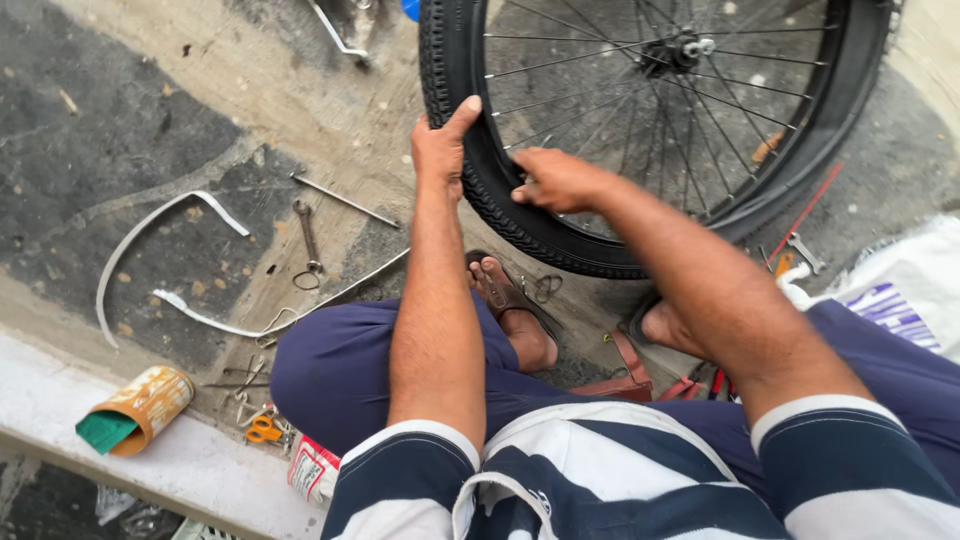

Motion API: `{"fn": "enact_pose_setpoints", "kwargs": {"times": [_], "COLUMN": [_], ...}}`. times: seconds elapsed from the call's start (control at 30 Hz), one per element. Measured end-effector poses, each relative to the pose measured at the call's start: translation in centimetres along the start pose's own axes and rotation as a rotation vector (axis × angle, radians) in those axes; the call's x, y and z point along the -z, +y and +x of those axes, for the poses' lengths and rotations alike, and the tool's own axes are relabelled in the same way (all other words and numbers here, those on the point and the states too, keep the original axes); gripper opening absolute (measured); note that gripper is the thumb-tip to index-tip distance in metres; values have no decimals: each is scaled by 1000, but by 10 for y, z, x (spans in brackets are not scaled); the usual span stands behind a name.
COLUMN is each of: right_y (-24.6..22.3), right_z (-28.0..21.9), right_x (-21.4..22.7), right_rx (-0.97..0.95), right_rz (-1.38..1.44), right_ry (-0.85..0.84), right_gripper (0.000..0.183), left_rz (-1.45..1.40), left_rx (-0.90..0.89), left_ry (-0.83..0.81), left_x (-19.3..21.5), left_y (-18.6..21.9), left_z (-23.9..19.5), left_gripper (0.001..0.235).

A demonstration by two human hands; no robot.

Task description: The person sits on the ground and uses tire levers to remove a bicycle tire from its rim. They then insert a new inner tube into the tire and use the levers to seat the tire back onto the rim.

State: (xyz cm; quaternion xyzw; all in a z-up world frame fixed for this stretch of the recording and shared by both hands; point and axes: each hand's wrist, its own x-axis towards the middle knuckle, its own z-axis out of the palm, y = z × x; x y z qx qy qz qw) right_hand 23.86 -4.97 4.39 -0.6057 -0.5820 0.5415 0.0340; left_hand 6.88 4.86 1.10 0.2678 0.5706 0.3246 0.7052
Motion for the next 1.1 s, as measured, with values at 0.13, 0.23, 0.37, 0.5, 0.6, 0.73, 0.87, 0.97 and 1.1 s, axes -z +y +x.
{"fn": "enact_pose_setpoints", "kwargs": {"times": [0.13, 0.23, 0.37, 0.5, 0.6, 0.73, 0.87, 0.97, 1.1], "right_y": [-36, -42, -19, 5, 13, 2, -2, 21, 49], "right_z": [-19, -42, -101, -130, -126, -94, -91, -82, -38], "right_x": [-23, -18, -13, -12, -19, -28, -21, -22, -12], "right_rx": [-248, -30, 27, -50, -115, -76, -18, -158, 33], "right_rz": [-72, -24, -40, -133, -39, 197, -127, -240, 331], "right_ry": [234, 478, 505, 249, 257, 372, 515, 331, -43], "right_gripper": [41, 46, 41, 67, 74, 63, 33, 34, 37], "left_rz": [104, 160, 377, 192, 387, 317, 441, 248, -97], "left_rx": [13, -113, -208, -163, -72, -119, -124, -122, -41], "left_ry": [52, 94, 244, 170, 247, 347, 442, 312, -4], "left_x": [-8, -14, -8, -25, -23, -17, -39, -36, -20], "left_y": [-1, 5, -8, -32, -24, -47, -80, -70, -42], "left_z": [-4, 0, -22, -65, -53, -62, -93, -84, -61], "left_gripper": [51, 65, 80, 96, 98, 105, 103, 68, 42]}}
